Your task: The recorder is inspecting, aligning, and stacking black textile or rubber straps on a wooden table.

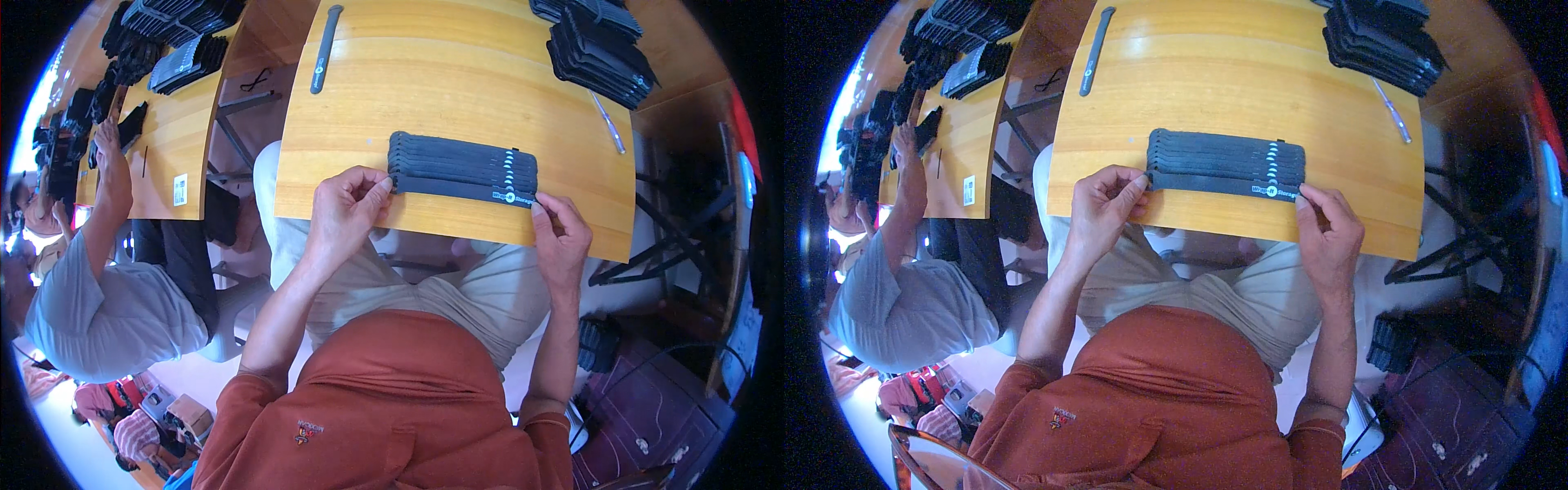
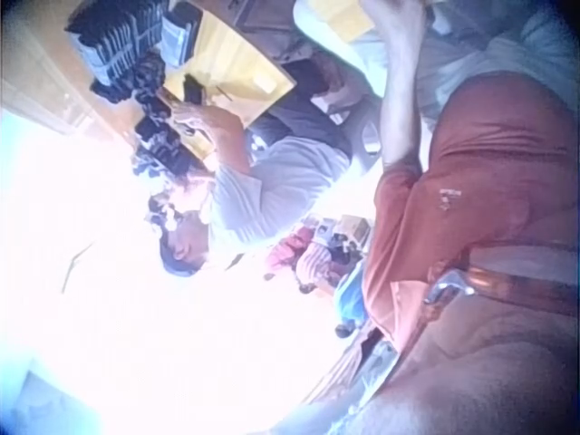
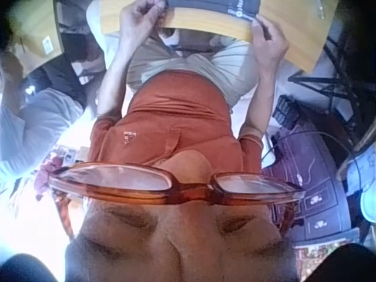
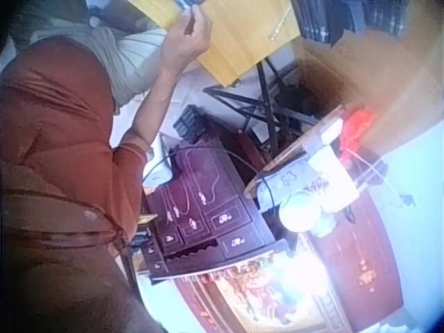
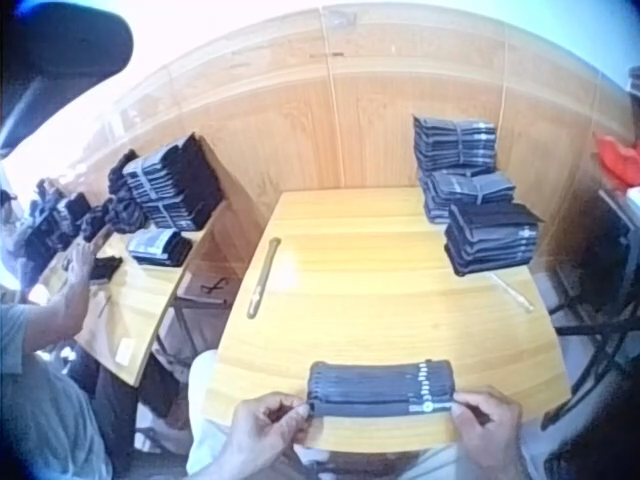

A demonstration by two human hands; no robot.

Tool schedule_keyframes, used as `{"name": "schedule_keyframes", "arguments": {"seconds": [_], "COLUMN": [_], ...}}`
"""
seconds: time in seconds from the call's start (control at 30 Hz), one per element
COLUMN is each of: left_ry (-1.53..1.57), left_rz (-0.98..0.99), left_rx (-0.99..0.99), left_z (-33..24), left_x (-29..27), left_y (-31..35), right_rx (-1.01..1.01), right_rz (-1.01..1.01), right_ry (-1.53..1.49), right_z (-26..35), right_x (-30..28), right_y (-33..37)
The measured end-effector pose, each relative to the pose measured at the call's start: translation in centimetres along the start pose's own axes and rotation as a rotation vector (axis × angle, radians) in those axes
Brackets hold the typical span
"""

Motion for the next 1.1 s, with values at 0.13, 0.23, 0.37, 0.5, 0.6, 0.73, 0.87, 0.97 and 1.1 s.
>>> {"name": "schedule_keyframes", "arguments": {"seconds": [0.13,0.23,0.37,0.5,0.6,0.73,0.87,0.97,1.1], "left_ry": [-0.017,-0.085,-0.083,-0.145,-0.176,-0.141,-0.096,-0.08,-0.107], "left_rz": [-0.01,-0.03,-0.068,-0.025,-0.029,-0.019,-0.035,-0.028,0.01], "left_rx": [-0.013,-0.007,0.033,-0.014,-0.032,-0.048,-0.013,-0.026,-0.064], "left_z": [0.01,-0.12,0.01,0.08,-0.35,-0.4,-0.12,-0.37,-0.43], "left_x": [0.25,0.47,0.53,0.35,0.37,0.37,0.31,0.37,0.16], "left_y": [-0.32,-0.56,-0.77,-0.97,-0.94,-0.97,-0.96,-0.79,-0.84], "right_rx": [-0.006,-0.044,-0.078,-0.04,-0.026,-0.022,-0.043,-0.053,-0.051], "right_rz": [0.012,0.005,0.012,0.005,0.0,-0.007,-0.009,0.003,0.006], "right_ry": [0.002,0.016,0.023,0.0,-0.01,-0.034,-0.003,0.012,0.019], "right_z": [-0.14,-0.33,-0.73,-0.72,-0.56,-0.63,-0.78,-0.64,-0.51], "right_x": [-0.05,-0.08,-0.08,-0.08,-0.08,0.05,0.12,0.05,0.08], "right_y": [-0.21,-0.42,-0.6,-0.73,-0.79,-0.83,-0.89,-0.92,-0.91]}}
Point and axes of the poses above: each hand's wrist, its own y-axis away from the middle knuckle, its own x-axis out of the palm, z = x × y, the point moved 2 cm from there along -y, towards the middle knuckle, and after that the axes turned 4 degrees about -y, right-handed, at the moved point
